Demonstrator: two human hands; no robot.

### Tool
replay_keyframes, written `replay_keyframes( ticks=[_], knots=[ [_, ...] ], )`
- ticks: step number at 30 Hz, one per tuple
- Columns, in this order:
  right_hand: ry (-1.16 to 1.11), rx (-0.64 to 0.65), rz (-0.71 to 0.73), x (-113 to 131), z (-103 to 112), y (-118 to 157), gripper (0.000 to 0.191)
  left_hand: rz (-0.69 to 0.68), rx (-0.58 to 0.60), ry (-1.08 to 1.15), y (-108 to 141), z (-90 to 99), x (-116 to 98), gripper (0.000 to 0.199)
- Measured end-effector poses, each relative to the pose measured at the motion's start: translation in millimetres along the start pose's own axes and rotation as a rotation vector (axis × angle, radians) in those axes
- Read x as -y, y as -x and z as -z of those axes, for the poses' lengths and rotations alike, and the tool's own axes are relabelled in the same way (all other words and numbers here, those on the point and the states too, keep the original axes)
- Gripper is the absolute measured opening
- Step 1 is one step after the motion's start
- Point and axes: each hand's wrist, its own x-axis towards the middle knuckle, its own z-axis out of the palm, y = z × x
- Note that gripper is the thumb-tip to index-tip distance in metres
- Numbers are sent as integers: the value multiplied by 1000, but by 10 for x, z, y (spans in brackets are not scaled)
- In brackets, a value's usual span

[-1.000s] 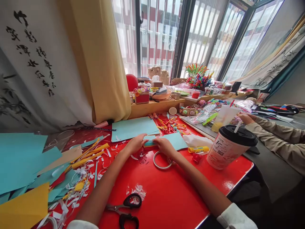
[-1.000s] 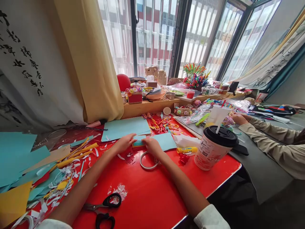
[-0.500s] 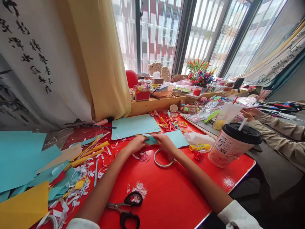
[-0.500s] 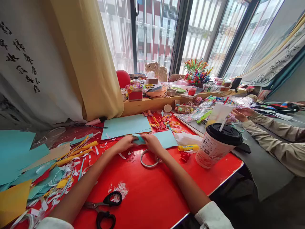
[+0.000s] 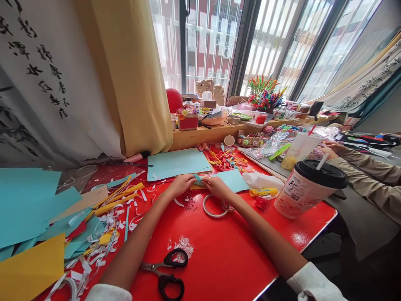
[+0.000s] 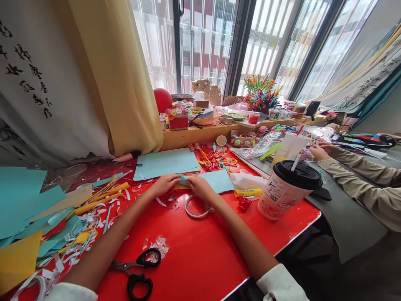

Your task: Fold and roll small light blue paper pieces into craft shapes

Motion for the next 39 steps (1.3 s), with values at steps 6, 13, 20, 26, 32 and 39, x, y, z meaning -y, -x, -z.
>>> replay_keyframes(
  ticks=[6, 13, 20, 26, 32, 39],
  knots=[
    [31, -85, -51, -49, -67, -28, 27, -12, -91, -82, 21, 27, 98, 26],
    [17, -97, -37, -18, -45, -22, 26, -159, 55, -105, 31, -54, 193, 19],
    [-4, -5, 22, -4, -37, 9, 33, -154, 56, -157, 53, -85, 199, 17],
    [9, 75, 79, -5, 7, 3, 28, -55, 14, -209, 100, -113, 123, 20],
    [6, 81, 82, 4, 24, 15, 30, 63, -55, -181, 54, -169, 53, 28],
    [22, -17, -46, -74, -25, -16, 34, 66, 11, -79, 76, 6, 197, 44]
  ],
)
